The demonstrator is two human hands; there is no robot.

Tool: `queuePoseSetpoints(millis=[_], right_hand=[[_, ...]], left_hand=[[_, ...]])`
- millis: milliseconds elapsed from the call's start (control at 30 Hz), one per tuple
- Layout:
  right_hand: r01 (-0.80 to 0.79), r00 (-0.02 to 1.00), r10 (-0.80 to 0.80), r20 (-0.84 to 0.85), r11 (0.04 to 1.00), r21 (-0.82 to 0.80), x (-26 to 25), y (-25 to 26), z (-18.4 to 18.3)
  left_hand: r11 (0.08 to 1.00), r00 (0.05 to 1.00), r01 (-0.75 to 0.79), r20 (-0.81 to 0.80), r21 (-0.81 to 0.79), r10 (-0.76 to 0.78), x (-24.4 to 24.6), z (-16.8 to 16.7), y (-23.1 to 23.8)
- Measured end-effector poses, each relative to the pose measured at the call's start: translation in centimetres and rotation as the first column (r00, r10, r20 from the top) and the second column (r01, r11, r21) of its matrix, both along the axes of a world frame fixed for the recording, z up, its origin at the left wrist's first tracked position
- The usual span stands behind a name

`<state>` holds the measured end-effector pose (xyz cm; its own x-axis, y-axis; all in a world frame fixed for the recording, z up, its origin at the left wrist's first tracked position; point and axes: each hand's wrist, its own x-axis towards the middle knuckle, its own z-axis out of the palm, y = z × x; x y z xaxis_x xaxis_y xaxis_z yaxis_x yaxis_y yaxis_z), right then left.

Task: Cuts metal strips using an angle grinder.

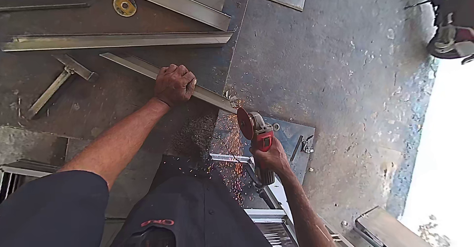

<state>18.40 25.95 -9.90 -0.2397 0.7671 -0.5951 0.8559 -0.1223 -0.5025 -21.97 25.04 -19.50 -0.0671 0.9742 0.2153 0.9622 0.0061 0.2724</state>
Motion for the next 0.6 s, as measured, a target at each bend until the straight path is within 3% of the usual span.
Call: queuePoseSetpoints(millis=[600], right_hand=[[-0.045, 0.999, 0.046, 0.026, 0.999, -0.021, 0.0, 1.3, -0.3]], left_hand=[[1.000, 1.000, 0.007, 0.026, 0.003, -0.007, -0.1, 0.0, 0.0]])
